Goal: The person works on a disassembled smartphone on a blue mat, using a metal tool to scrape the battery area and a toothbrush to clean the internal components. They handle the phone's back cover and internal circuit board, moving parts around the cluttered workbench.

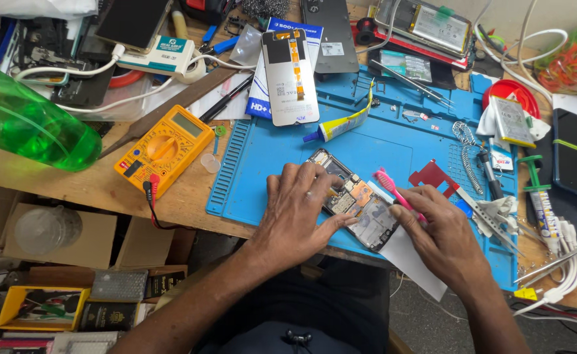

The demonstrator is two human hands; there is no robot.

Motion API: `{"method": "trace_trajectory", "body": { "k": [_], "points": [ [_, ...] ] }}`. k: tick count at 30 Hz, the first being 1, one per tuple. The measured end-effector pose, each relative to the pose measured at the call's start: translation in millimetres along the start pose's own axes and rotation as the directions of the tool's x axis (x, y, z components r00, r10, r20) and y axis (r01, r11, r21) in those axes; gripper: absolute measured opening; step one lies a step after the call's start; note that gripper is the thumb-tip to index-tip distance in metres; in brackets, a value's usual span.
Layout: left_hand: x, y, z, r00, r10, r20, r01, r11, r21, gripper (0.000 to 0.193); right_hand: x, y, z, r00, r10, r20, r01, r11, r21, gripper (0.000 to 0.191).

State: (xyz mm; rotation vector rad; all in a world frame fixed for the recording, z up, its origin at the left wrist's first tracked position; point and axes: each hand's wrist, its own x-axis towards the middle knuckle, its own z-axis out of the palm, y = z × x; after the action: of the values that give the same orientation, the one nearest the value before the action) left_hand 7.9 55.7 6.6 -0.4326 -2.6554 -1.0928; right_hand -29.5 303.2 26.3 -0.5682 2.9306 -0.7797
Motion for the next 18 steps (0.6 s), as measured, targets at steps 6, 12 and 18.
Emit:
{"method": "trace_trajectory", "body": {
  "k": [6,12,18],
  "points": [
    [8,5,9,0.996,-0.073,0.044,0.078,0.99,-0.118,0.053,4,7,-7,0.999,0.028,0.041,-0.03,0.999,0.035,0.043],
    [13,10,11,0.991,-0.129,0.022,0.131,0.976,-0.172,0.057,15,-1,-5,0.993,0.091,0.081,-0.088,0.996,-0.033,0.039],
    [23,8,0,0.98,-0.192,0.058,0.2,0.941,-0.272,0.05,36,-5,-8,0.964,0.207,0.163,-0.218,0.974,0.052,0.037]
  ]
}}
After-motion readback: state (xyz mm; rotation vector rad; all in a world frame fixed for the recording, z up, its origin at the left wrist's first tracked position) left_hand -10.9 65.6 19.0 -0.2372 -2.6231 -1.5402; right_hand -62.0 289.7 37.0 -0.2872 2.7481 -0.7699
